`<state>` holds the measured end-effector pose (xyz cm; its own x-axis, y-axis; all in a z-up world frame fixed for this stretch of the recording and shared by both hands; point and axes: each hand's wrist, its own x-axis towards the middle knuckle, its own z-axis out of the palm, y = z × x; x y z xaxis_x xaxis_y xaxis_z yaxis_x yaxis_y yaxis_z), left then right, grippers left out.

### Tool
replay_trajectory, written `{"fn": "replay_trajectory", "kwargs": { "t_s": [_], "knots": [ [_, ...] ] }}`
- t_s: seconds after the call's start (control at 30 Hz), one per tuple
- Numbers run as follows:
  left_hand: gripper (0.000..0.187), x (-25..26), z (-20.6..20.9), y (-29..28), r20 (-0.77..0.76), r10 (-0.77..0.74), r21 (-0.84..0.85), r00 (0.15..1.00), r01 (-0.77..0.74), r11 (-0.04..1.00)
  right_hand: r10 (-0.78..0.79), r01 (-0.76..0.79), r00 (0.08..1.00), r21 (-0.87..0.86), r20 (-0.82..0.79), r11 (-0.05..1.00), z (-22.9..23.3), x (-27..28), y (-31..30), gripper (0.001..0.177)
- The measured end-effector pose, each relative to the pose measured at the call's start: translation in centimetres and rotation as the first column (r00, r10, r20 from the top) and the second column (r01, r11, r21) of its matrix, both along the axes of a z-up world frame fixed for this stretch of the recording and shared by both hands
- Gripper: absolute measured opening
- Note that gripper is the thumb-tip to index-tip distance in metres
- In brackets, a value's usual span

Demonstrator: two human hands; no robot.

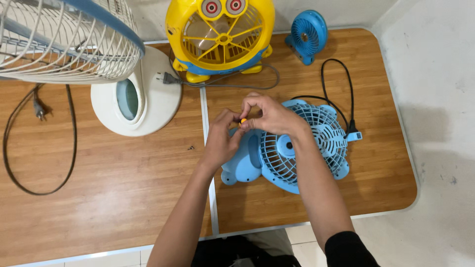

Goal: The person assembles a small blue bear-shaped fan on a wooden table using a screwdriver. They repeatedly insert and tighten screws into the fan's base and body, adjusting the fan's orientation as needed. Other fans are visible on the table but not handled.

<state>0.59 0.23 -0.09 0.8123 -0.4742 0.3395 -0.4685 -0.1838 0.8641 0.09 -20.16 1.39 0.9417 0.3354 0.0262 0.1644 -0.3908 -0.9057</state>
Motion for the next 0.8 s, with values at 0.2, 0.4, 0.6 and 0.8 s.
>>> {"fn": "replay_trajectory", "kwargs": {
  "t_s": [0.2, 0.4, 0.6, 0.8],
  "knots": [
    [0.045, -1.3, -0.2, -0.9, -0.068, 0.183, -0.046, 0.981, -0.187, 0.981, -0.004, 0.004, 1.0, 0.009, 0.018, 1.0, -0.2, 0.1, 0.1, 0.028],
    [0.029, -2.0, -0.8, -2.2, -0.067, 0.334, -0.037, 0.94, -0.337, 0.941, -0.01, 0.009, 1.0, 0.019, 0.017, 1.0, 0.0, 0.2, 0.1, 0.028],
    [0.022, -2.0, -0.5, -1.4, 0.125, 0.237, -0.002, 0.963, -0.239, 0.971, -0.012, 0.013, 0.999, 0.011, -0.03, 1.0, 0.2, 0.0, 0.3, 0.032],
    [0.023, -1.3, -0.2, -1.0, 0.062, 0.186, -0.014, 0.981, -0.186, 0.983, -0.021, 0.024, 0.996, -0.039, 0.086, 0.999, 1.2, -0.1, 0.7, 0.036]
  ]
}}
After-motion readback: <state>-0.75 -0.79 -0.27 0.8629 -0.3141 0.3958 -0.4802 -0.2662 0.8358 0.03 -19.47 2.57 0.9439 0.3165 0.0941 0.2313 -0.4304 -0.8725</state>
